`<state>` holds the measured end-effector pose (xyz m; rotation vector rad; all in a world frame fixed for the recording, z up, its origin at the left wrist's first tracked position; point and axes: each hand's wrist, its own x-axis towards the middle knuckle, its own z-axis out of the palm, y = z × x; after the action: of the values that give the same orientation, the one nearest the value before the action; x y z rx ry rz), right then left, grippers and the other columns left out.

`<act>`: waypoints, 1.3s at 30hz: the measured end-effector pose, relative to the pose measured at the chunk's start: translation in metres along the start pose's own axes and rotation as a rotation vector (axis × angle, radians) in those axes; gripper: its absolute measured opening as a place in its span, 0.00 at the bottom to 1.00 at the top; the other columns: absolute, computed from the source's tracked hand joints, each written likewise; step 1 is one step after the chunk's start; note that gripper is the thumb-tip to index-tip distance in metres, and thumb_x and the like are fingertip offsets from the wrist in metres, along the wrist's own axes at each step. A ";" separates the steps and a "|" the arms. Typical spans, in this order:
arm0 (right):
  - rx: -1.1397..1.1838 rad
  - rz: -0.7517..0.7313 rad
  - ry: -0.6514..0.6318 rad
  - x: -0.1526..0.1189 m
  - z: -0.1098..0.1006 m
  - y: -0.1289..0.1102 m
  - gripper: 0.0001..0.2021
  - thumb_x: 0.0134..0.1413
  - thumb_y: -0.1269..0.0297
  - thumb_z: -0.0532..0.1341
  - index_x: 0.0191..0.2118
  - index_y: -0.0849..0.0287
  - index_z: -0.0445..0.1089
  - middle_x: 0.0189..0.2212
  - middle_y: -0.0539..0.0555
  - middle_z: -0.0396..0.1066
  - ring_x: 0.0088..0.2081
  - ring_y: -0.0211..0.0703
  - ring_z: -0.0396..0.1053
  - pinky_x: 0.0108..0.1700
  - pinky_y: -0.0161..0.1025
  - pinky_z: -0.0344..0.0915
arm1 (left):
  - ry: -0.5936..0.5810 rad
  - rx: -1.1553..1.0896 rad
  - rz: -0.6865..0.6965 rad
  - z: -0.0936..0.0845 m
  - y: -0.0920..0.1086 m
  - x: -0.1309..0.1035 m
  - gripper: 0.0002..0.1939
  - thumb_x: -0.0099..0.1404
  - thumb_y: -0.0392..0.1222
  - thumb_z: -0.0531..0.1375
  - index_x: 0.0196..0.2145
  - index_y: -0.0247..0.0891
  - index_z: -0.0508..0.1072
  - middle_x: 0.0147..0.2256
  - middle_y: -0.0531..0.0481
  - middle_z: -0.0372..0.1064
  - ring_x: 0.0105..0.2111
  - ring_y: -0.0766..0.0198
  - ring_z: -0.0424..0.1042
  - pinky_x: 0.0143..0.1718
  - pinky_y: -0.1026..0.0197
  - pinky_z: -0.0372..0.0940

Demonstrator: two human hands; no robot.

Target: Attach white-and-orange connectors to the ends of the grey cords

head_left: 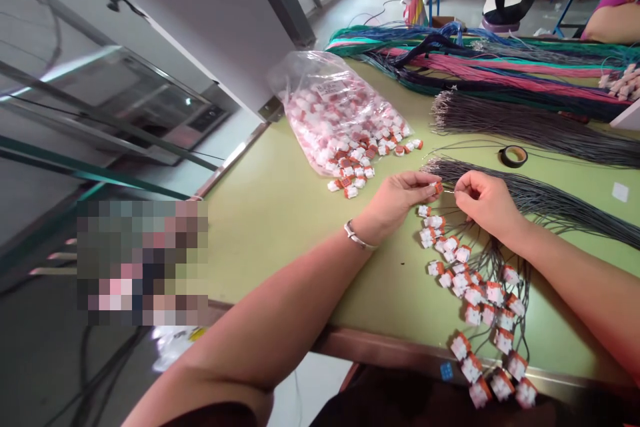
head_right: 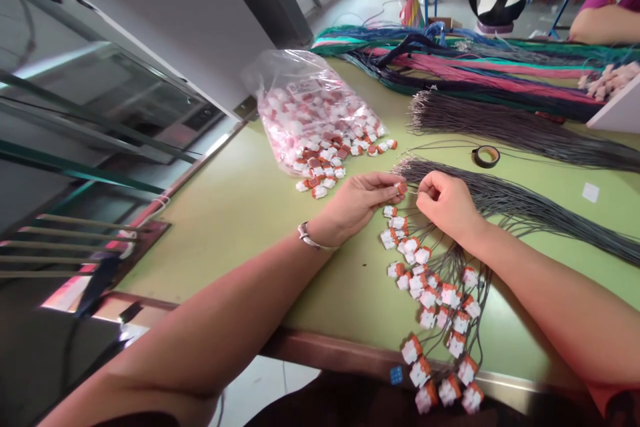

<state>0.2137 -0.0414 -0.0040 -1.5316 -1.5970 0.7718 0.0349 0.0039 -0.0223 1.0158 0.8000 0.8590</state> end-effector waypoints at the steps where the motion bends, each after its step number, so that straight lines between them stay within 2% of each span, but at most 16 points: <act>1: -0.012 -0.022 0.015 0.000 0.001 0.001 0.02 0.44 0.69 0.57 0.24 0.58 0.65 0.17 0.47 0.64 0.20 0.34 0.60 0.24 0.33 0.58 | -0.010 -0.010 -0.007 -0.001 0.000 0.001 0.16 0.46 0.42 0.73 0.33 0.34 0.80 0.30 0.49 0.76 0.30 0.67 0.72 0.38 0.61 0.67; 13: -0.220 -0.176 0.016 -0.001 0.003 0.003 0.03 0.44 0.71 0.55 0.25 0.56 0.62 0.19 0.46 0.65 0.21 0.35 0.58 0.28 0.34 0.55 | -0.079 0.008 -0.001 -0.002 0.000 0.001 0.14 0.47 0.42 0.73 0.33 0.35 0.81 0.30 0.50 0.76 0.29 0.69 0.71 0.36 0.63 0.66; 19: -0.421 -0.298 -0.013 -0.003 0.004 0.005 0.03 0.47 0.71 0.55 0.28 0.57 0.63 0.22 0.50 0.68 0.24 0.38 0.61 0.31 0.36 0.54 | -0.081 0.142 -0.002 0.000 0.002 -0.001 0.15 0.48 0.42 0.72 0.34 0.35 0.81 0.29 0.49 0.76 0.28 0.69 0.70 0.34 0.63 0.65; 24: -0.416 -0.252 -0.030 -0.002 0.007 0.006 0.02 0.49 0.70 0.55 0.28 0.57 0.64 0.22 0.51 0.69 0.24 0.38 0.62 0.30 0.36 0.55 | -0.050 0.086 -0.026 0.006 0.001 -0.001 0.16 0.45 0.43 0.73 0.33 0.35 0.81 0.28 0.49 0.77 0.28 0.68 0.70 0.36 0.62 0.66; 27: -0.371 -0.232 -0.037 -0.003 0.009 0.005 0.03 0.49 0.69 0.56 0.28 0.58 0.64 0.23 0.51 0.70 0.24 0.38 0.63 0.30 0.36 0.56 | -0.085 0.093 -0.048 0.008 0.000 -0.001 0.17 0.46 0.43 0.73 0.34 0.34 0.81 0.29 0.48 0.77 0.28 0.68 0.71 0.37 0.62 0.67; 33: -0.190 -0.111 -0.016 -0.002 0.005 0.004 0.02 0.44 0.69 0.57 0.25 0.57 0.65 0.18 0.48 0.67 0.21 0.35 0.60 0.28 0.35 0.56 | -0.066 0.027 -0.026 0.006 -0.001 -0.001 0.15 0.46 0.42 0.73 0.32 0.35 0.80 0.28 0.50 0.76 0.28 0.69 0.71 0.38 0.61 0.68; 39: -0.171 -0.117 -0.027 -0.001 0.004 0.007 0.02 0.43 0.69 0.57 0.24 0.57 0.65 0.18 0.47 0.66 0.20 0.34 0.58 0.27 0.34 0.56 | -0.074 0.049 -0.029 0.004 -0.001 -0.001 0.14 0.48 0.42 0.72 0.33 0.34 0.80 0.29 0.49 0.76 0.28 0.68 0.71 0.38 0.60 0.68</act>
<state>0.2136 -0.0411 -0.0119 -1.5361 -1.7936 0.6070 0.0386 0.0008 -0.0219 1.0710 0.7743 0.7753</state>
